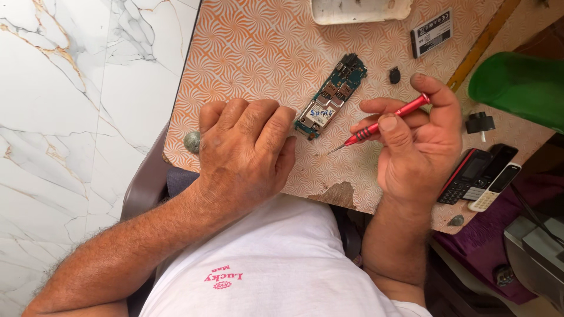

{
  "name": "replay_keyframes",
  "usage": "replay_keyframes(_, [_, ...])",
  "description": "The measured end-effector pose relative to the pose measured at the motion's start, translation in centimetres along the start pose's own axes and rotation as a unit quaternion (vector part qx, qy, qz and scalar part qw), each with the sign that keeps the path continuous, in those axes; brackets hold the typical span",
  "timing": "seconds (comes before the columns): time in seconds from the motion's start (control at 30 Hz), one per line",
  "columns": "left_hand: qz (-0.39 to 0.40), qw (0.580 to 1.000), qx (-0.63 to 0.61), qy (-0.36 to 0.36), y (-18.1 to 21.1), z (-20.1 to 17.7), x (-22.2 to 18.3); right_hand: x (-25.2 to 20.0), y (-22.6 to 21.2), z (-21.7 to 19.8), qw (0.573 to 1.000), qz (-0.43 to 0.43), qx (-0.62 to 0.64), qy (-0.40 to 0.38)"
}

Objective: The person manipulates a mobile phone motherboard using a screwdriver, turning the board over and using the tool on specific components while holding the board by hand.

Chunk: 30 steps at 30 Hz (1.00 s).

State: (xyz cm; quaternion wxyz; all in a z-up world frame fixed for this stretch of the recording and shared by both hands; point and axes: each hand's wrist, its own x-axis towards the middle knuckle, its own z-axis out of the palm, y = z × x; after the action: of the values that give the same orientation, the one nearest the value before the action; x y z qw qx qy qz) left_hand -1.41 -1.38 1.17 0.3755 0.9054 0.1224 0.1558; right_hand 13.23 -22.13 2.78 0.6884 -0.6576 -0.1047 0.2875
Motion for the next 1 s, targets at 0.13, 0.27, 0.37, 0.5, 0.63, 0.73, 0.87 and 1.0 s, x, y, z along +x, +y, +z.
replay_keyframes(0.13, [-0.003,1.000,-0.016,-0.005,0.1,-0.2,0.1,0.4,0.0,0.4,1.000,0.022,0.000,-0.008])
replay_keyframes(0.27, [-0.009,0.999,-0.043,-0.009,0.3,-0.3,0.7,0.1,-0.3,0.6,0.998,0.059,-0.009,-0.015])
replay_keyframes(0.37, [-0.018,0.999,-0.019,-0.026,1.0,-0.2,1.9,-0.2,-0.7,1.0,0.997,0.069,-0.033,-0.014])
replay_keyframes(0.5, [-0.031,0.996,0.039,-0.076,1.9,-0.3,3.3,-0.9,-1.0,1.5,0.992,0.094,-0.082,-0.005])
replay_keyframes(0.63, [-0.044,0.992,0.060,-0.105,2.7,0.0,3.7,-1.5,-0.4,1.3,0.993,0.111,-0.042,-0.011])
replay_keyframes(0.73, [-0.047,0.989,0.080,-0.111,3.3,0.2,4.1,-1.6,-0.1,1.2,0.994,0.105,-0.035,-0.022])
replay_keyframes(0.87, [-0.095,0.986,0.058,-0.121,4.1,0.6,4.5,-1.9,0.3,1.1,0.995,0.095,-0.024,-0.024])
replay_keyframes(1.0, [-0.164,0.979,-0.012,-0.120,4.1,0.7,4.9,-2.0,0.7,0.8,0.995,0.095,-0.007,-0.027])
